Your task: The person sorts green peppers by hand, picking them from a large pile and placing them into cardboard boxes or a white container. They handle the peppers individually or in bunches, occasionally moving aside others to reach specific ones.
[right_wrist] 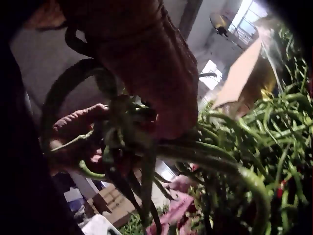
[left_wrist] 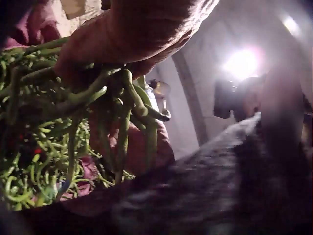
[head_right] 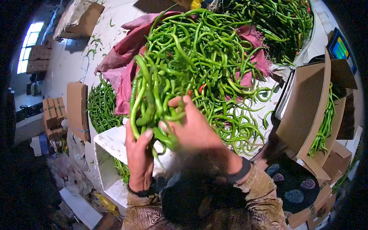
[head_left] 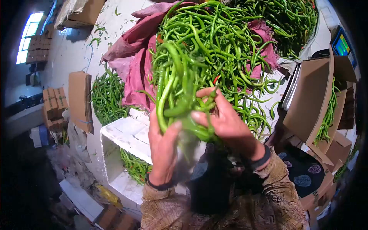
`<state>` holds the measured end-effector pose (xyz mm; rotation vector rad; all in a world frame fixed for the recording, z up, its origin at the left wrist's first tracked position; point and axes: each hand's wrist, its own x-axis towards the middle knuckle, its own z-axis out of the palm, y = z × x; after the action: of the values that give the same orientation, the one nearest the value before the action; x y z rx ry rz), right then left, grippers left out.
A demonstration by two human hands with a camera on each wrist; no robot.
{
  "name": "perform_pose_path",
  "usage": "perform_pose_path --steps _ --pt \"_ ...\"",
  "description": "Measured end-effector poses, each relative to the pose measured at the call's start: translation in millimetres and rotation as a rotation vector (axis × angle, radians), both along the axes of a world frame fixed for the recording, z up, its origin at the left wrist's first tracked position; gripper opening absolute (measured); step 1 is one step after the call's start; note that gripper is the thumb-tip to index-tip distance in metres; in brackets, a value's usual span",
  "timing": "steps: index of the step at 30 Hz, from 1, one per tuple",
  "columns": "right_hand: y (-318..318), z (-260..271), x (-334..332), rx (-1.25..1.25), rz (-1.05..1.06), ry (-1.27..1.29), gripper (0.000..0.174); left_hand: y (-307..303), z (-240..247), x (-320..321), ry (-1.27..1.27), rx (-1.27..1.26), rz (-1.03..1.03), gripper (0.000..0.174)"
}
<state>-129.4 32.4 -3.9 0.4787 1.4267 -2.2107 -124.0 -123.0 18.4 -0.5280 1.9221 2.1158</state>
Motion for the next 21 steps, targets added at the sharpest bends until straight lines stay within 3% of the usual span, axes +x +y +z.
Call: perform_pose_path --steps 4,6,7,8,10,13,14,16,17,18,19,21 --pt "20 41 21 0.175 0.042 0.270 0.052 15 65 23 0.041 0.033 0.042 0.068" --pt "30 57 29 0.185 0.074 0.362 0.057 12 71 37 0.160 0.008 0.004 0.069" --pt "37 67 29 0.042 0.093 0.214 0.062 15 69 40 0.214 -0.036 0.007 0.070" --pt "39 63 26 0.046 0.088 0.222 0.062 17 61 44 0.266 -0.079 0.011 0.072" --pt "41 29 17 0.082 -0.118 0.364 0.055 18 41 24 0.314 -0.201 -0.212 0.074" --pt "55 -105 23 -0.259 -0.309 0.098 0.054 13 -43 -13 0.389 -0.698 -0.400 0.058" --pt "57 -147 19 -0.418 -0.399 -0.006 0.053 10 -69 -19 0.432 -0.697 -0.391 0.052" --pt "61 -164 16 -0.396 -0.357 -0.036 0.047 7 -82 -21 0.371 -0.738 -0.416 0.048" --pt "58 -173 21 -0.395 -0.479 -0.132 0.041 5 -88 -16 0.236 -0.683 -0.454 0.046" --pt "61 -185 26 -0.335 -0.416 -0.195 0.033 3 -89 -11 0.096 -0.628 -0.487 0.045" --pt "62 -178 29 -0.398 -0.399 -0.243 0.030 -4 -108 -4 0.272 -0.730 -0.508 0.045" --pt "56 -180 31 -0.437 -0.452 -0.240 0.025 -3 -119 6 0.134 -0.651 -0.427 0.046"
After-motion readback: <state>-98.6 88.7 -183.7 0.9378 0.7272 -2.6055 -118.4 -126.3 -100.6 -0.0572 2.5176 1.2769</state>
